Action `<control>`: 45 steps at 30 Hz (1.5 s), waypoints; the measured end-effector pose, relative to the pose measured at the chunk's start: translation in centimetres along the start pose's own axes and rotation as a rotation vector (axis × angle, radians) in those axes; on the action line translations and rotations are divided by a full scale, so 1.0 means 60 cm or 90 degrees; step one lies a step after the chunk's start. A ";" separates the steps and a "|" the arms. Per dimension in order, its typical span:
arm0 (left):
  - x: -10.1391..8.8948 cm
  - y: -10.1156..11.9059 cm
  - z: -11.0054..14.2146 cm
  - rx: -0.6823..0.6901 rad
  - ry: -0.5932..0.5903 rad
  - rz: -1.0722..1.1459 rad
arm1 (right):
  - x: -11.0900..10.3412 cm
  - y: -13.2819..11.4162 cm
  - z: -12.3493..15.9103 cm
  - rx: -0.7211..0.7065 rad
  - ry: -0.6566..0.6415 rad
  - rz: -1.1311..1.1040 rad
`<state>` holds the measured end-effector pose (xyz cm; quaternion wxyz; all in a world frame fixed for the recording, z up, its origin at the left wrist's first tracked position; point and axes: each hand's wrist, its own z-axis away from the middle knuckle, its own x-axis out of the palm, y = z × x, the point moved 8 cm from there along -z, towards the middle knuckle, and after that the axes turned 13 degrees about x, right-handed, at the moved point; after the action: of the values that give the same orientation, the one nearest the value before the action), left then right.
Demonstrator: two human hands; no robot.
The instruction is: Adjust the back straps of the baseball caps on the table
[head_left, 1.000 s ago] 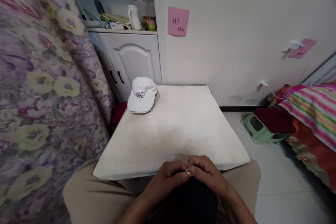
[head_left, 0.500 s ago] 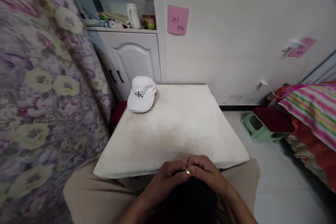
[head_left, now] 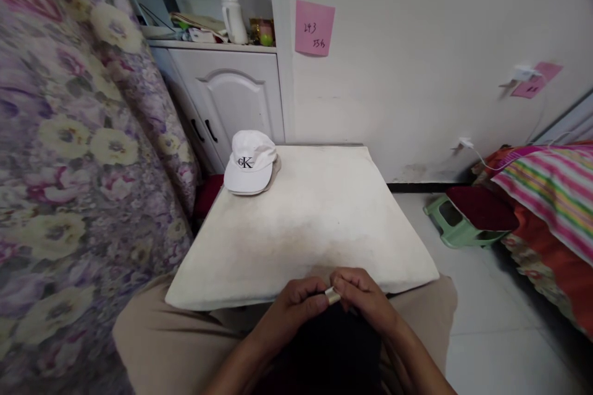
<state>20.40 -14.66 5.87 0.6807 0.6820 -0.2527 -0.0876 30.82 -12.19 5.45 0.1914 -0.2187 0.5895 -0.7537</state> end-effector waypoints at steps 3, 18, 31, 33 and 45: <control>0.006 0.004 0.000 0.003 -0.007 0.024 | 0.000 0.001 -0.001 -0.006 -0.005 -0.029; 0.011 -0.006 0.008 -0.031 0.006 0.143 | 0.006 0.001 -0.002 -0.010 -0.030 -0.125; 0.006 -0.002 0.004 -0.017 0.008 0.048 | 0.000 0.001 0.001 -0.002 -0.022 -0.091; 0.006 0.002 0.001 -0.004 0.003 0.019 | -0.001 -0.001 0.003 -0.004 -0.018 -0.075; 0.006 -0.012 0.002 -0.023 0.038 0.096 | 0.002 -0.005 -0.001 -0.032 -0.007 -0.066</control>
<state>20.84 -15.00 5.22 0.7049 0.6508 -0.2814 -0.0204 30.64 -12.13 5.76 0.1502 -0.2577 0.5948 -0.7465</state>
